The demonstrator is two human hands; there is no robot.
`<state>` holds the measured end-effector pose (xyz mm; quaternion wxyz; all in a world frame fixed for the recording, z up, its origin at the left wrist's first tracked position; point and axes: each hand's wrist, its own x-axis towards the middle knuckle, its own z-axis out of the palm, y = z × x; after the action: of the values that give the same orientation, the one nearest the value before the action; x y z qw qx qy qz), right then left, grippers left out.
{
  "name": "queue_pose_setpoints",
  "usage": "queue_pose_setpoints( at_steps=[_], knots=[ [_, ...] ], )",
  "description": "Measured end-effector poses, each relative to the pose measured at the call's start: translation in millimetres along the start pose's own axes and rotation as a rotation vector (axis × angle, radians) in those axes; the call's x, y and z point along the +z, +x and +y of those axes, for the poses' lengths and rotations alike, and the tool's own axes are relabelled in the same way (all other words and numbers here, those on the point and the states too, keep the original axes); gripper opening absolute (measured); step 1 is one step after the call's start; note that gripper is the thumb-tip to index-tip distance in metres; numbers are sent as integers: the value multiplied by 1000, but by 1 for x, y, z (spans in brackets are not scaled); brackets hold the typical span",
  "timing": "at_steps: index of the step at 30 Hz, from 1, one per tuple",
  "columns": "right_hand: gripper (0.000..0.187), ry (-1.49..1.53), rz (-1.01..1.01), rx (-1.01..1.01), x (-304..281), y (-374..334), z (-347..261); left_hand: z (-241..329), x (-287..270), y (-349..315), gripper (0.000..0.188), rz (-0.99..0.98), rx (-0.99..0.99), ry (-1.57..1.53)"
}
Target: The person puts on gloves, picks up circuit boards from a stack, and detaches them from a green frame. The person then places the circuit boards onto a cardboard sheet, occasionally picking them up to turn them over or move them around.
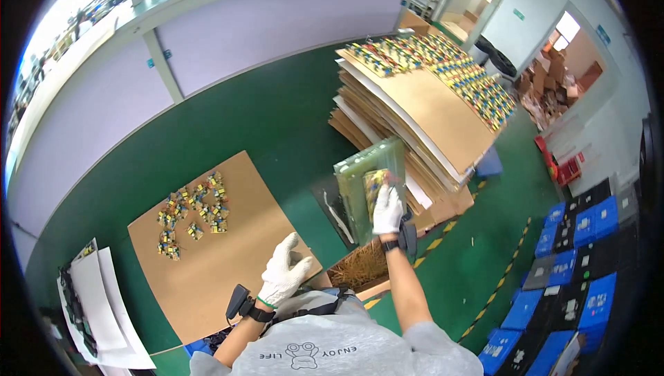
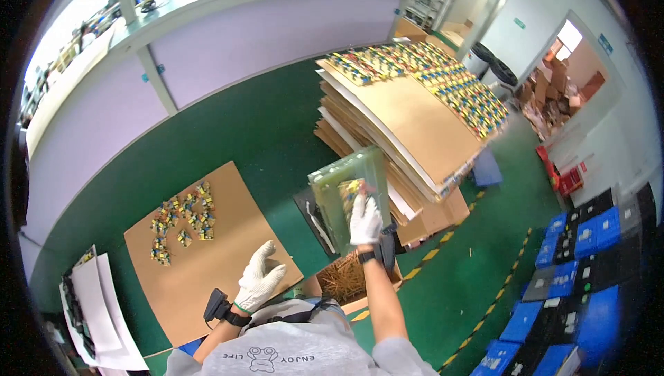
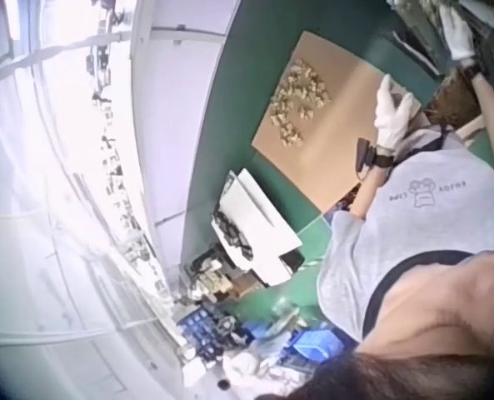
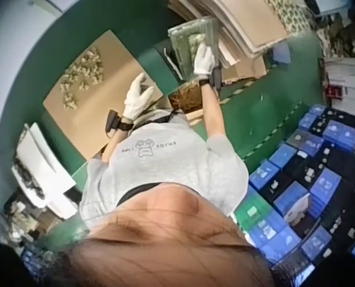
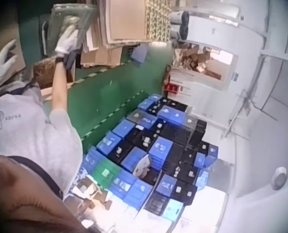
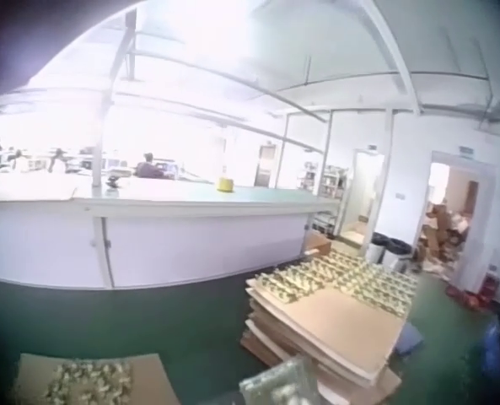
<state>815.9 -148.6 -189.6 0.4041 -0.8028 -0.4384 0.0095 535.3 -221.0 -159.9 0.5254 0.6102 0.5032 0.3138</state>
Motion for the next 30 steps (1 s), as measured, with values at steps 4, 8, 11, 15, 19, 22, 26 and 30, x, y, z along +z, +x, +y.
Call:
queue_pose_setpoints(
  at_steps=[4, 8, 11, 15, 19, 22, 26, 30],
  knots=[
    [18, 267, -562, -764, -22, -51, -52, 4, -16, 4, 79, -58, -54, -442],
    [23, 256, -802, -867, 3, -92, -102, -4, -45, -10, 49, -123, -250, -505],
    [26, 449, -577, -192, 36, -121, -123, -18, -58, -25, 43, 117, -288, -700],
    [37, 31, -775, -341, 77, -136, -137, -35, -65, -43, 41, 232, -287, -639],
    [50, 760, -1151, 764, 101, -111, -151, -48, -87, -61, 44, 288, -336, -958],
    [66, 520, -1315, 205, 99, -124, -166, -53, -99, -58, 44, 426, -274, -907],
    [45, 205, -1194, -31, 102, -152, -185, -57, -108, -51, 34, 470, -327, -1198],
    [43, 391, -1226, 166, 117, -154, -196, -71, -119, -46, 33, 439, -377, -1221]
  ],
)
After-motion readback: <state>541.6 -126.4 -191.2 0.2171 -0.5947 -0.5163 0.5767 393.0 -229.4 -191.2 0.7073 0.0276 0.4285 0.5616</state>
